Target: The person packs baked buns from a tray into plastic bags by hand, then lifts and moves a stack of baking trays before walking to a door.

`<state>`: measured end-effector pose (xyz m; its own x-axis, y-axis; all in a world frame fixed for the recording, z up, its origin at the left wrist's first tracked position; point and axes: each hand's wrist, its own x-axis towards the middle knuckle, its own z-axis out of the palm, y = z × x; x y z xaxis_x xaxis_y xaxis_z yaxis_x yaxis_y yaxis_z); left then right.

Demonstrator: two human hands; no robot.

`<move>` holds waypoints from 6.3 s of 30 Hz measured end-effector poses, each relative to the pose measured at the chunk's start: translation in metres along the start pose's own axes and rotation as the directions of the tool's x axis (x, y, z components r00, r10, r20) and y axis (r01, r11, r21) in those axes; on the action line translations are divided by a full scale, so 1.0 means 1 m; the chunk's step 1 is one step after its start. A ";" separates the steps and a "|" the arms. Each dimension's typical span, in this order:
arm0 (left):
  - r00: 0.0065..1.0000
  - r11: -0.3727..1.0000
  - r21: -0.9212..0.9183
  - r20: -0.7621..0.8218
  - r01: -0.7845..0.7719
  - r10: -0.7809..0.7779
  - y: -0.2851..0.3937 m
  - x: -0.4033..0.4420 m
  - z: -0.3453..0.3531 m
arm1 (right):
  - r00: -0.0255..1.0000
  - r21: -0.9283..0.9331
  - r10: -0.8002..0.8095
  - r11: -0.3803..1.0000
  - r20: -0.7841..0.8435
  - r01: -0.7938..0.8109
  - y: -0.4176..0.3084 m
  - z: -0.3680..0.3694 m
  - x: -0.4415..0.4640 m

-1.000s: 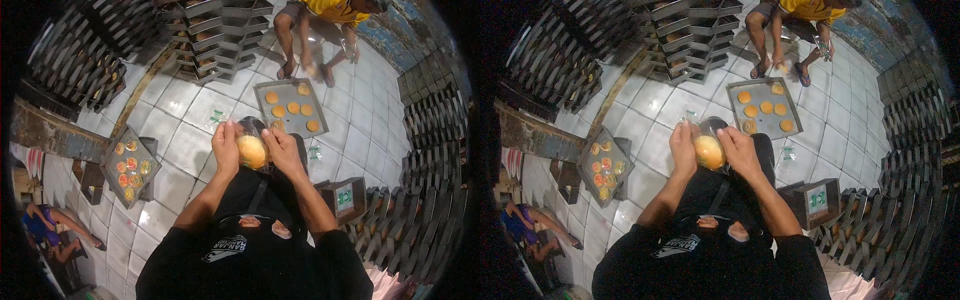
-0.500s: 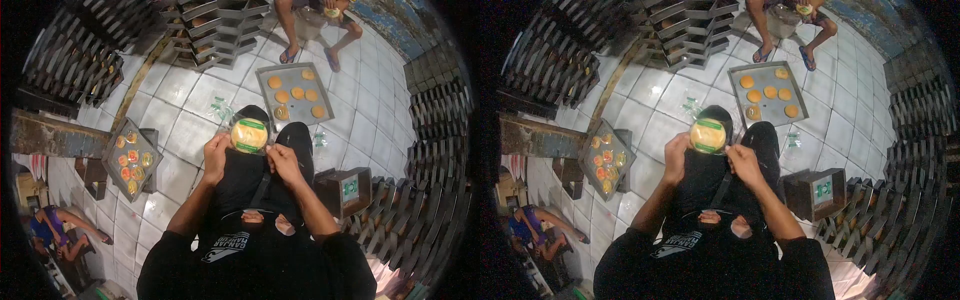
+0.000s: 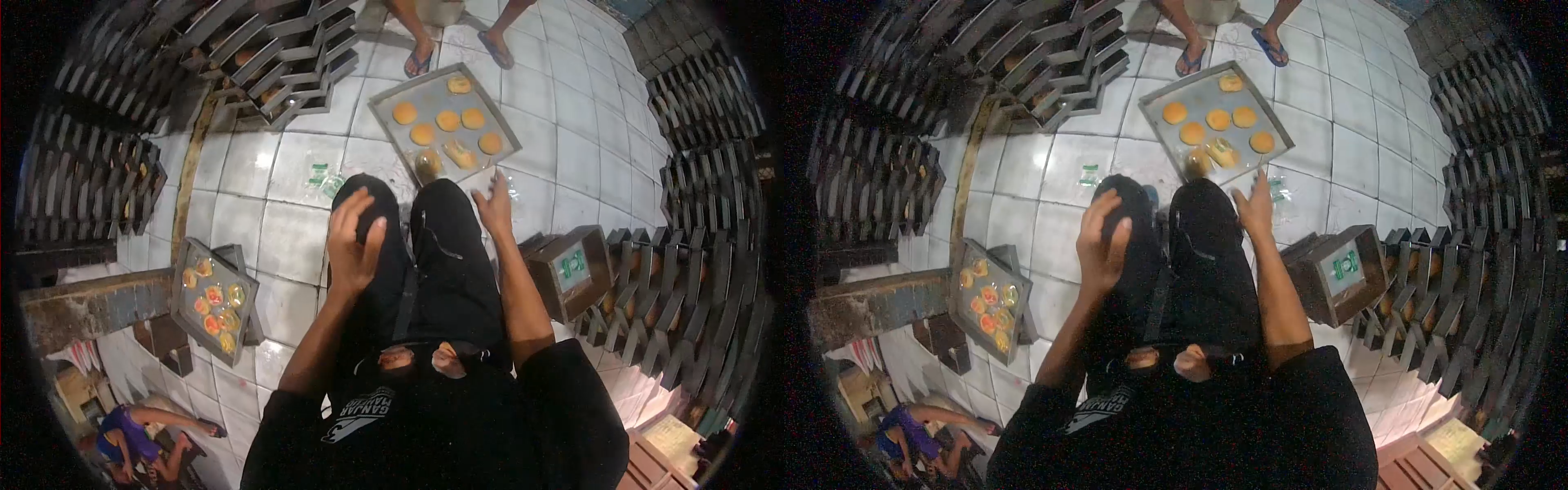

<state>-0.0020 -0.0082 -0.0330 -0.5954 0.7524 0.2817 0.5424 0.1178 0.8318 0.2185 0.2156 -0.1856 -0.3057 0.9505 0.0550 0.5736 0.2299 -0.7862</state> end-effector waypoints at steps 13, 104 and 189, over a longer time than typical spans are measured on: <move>0.967 0.886 0.408 0.213 -0.221 0.143 -0.008 0.013 0.012 | 0.632 -0.126 0.320 0.935 0.706 -0.332 0.116 0.043 -0.206; -0.291 0.996 -0.086 0.954 -0.028 0.074 0.737 -0.537 0.641 | 0.025 0.914 0.999 0.051 -0.045 -0.402 0.212 -0.813 -0.873; 0.653 0.639 -0.234 0.508 0.733 -0.562 0.773 -0.419 0.494 | 0.799 0.368 0.396 0.733 0.453 -0.572 0.238 -1.138 -0.359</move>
<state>0.9596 0.0877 0.2556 -0.3927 0.7539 -0.5266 -0.2285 0.4747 0.8500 1.3291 0.1667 0.3081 -0.3612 0.7560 -0.5458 0.3153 -0.4518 -0.8345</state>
